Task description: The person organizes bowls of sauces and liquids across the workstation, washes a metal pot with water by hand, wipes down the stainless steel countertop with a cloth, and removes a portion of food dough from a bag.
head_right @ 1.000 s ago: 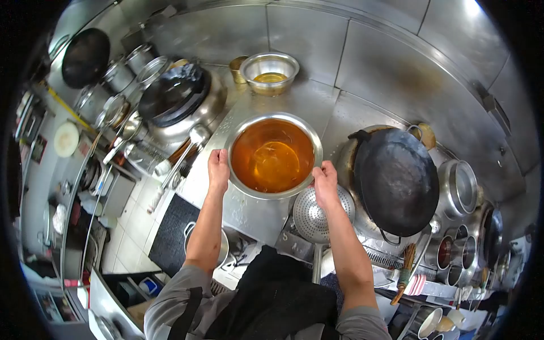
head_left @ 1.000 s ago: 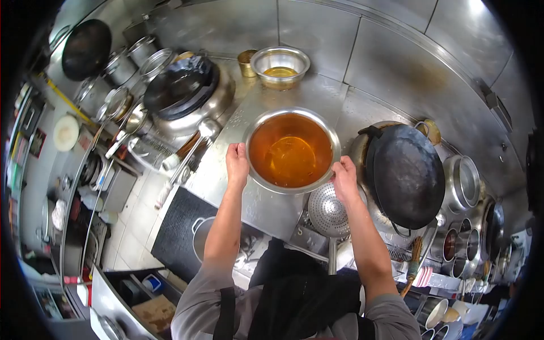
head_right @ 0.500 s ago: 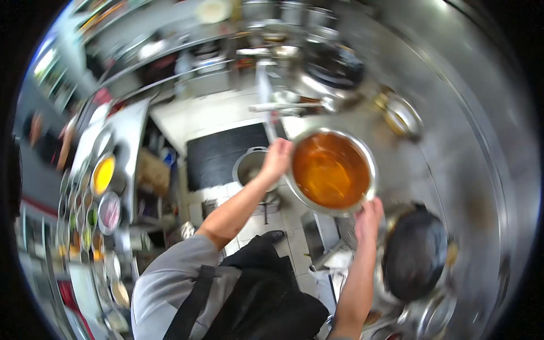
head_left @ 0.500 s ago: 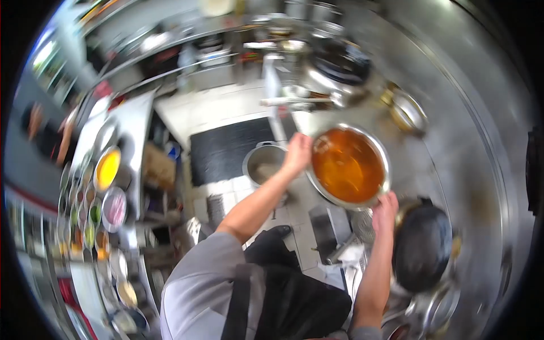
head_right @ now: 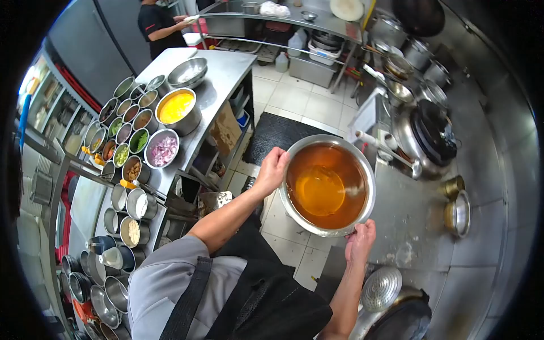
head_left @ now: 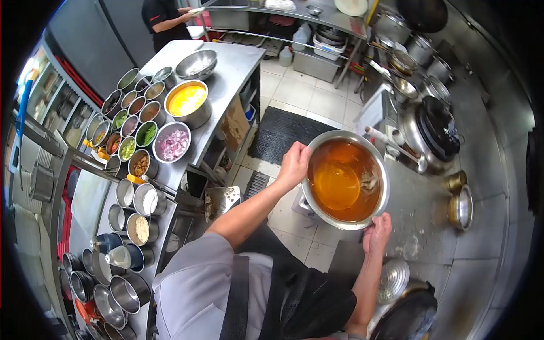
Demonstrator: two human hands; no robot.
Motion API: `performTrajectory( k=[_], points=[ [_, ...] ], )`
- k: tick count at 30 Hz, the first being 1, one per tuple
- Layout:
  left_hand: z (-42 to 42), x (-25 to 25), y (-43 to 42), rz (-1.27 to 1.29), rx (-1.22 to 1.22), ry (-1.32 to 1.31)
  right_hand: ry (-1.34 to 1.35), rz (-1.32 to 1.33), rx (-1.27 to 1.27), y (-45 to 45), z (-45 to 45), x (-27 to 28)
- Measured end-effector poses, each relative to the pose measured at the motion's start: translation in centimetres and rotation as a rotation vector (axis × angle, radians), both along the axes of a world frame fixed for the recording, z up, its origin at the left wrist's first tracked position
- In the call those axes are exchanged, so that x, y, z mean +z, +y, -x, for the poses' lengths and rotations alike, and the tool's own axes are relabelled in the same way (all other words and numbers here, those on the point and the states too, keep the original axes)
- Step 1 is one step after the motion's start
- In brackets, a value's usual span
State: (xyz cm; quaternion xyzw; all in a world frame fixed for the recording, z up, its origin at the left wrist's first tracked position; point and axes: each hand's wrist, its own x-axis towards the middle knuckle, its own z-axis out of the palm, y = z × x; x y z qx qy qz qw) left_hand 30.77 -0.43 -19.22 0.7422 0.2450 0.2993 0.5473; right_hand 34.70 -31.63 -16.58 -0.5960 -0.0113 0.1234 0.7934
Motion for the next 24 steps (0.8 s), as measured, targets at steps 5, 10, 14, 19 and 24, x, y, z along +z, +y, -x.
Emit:
performTrajectory(
  k=[5,10,14,19,24],
  points=[
    [-0.4,0.4,10.5,-0.027,0.16,-0.004,0.029,0.017,0.126,11.8,-5.7,-1.4],
    [-3.0,0.5,20.9,0.0,0.268,-0.002,0.023,-0.052,0.272,23.7,-12.5,-2.6],
    [-5.9,0.0,28.7,0.019,0.347,-0.02,0.025,-0.077,0.37,32.7,-18.4,-3.5],
    [-10.3,-0.8,37.0,0.018,0.495,-0.062,0.009,-0.043,0.471,43.6,-25.8,-2.9],
    [-14.2,-1.0,43.5,-0.011,0.648,-0.103,-0.028,-0.05,0.642,53.4,-33.7,-3.6]
  ],
)
